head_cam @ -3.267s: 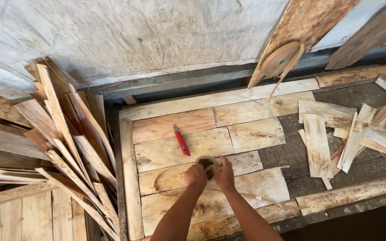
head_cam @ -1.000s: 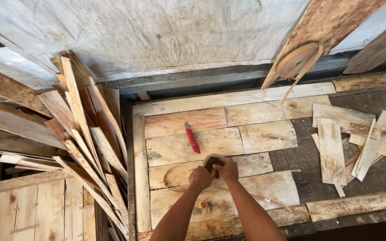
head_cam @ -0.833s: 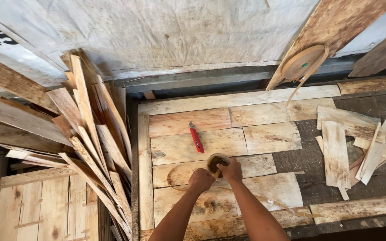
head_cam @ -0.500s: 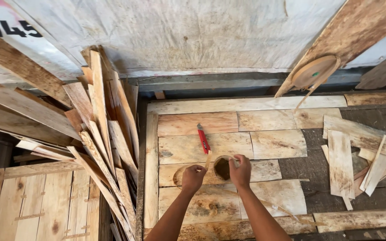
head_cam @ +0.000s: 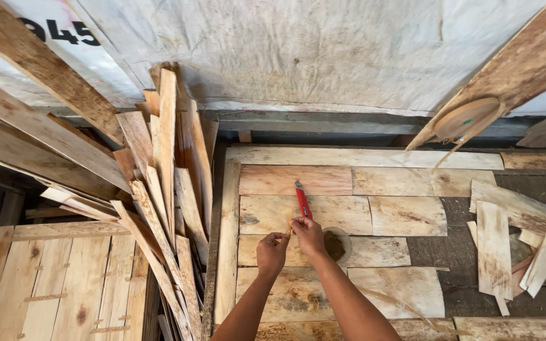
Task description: Trim and align wood veneer pieces using a utility cutter knife on a workshop bench.
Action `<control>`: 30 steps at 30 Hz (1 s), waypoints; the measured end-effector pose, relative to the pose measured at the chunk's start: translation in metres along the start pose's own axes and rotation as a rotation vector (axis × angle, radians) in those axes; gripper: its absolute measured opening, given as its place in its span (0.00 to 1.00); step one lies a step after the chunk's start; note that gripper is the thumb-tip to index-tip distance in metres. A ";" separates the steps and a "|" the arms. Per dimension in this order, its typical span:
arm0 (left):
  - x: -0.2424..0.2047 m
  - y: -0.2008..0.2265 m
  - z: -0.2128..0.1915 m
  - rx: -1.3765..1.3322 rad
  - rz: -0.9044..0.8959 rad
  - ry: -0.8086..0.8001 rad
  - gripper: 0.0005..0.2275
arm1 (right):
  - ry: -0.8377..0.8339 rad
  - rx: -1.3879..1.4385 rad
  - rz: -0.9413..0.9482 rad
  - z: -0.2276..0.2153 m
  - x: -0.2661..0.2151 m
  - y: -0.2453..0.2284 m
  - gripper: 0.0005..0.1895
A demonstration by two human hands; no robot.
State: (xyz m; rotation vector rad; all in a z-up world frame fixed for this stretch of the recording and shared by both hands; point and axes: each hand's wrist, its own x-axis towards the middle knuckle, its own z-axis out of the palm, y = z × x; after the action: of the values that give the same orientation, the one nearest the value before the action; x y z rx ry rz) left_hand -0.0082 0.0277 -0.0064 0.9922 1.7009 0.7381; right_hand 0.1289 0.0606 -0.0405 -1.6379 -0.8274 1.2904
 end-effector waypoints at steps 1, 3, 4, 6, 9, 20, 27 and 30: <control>0.002 -0.001 -0.003 -0.004 -0.001 0.003 0.11 | -0.004 -0.003 -0.002 0.004 0.002 0.000 0.13; 0.006 -0.002 -0.008 -0.035 0.001 0.012 0.11 | -0.014 -0.011 -0.025 0.013 0.008 0.000 0.12; 0.008 -0.002 -0.010 -0.039 -0.001 0.015 0.11 | -0.018 -0.014 -0.026 0.015 0.014 0.006 0.12; 0.011 -0.001 -0.017 -0.057 -0.009 0.024 0.12 | -0.012 -0.033 -0.078 0.023 0.028 0.017 0.12; 0.018 -0.005 -0.027 -0.061 -0.011 0.028 0.12 | 0.041 -0.062 -0.097 0.034 0.036 0.010 0.11; 0.127 -0.030 -0.063 0.383 0.418 0.157 0.16 | 0.029 -0.312 -0.238 0.066 0.093 0.022 0.09; 0.194 -0.018 -0.064 0.678 0.495 0.072 0.24 | -0.031 -0.345 -0.199 0.081 0.110 0.029 0.08; 0.209 -0.011 -0.063 0.723 0.481 0.040 0.25 | -0.040 -0.347 -0.207 0.085 0.112 0.026 0.08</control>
State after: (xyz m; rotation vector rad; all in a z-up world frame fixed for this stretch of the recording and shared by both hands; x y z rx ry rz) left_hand -0.1068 0.2042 -0.0888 1.9420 1.8179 0.4253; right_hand 0.0738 0.1689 -0.1157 -1.7395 -1.2665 1.0806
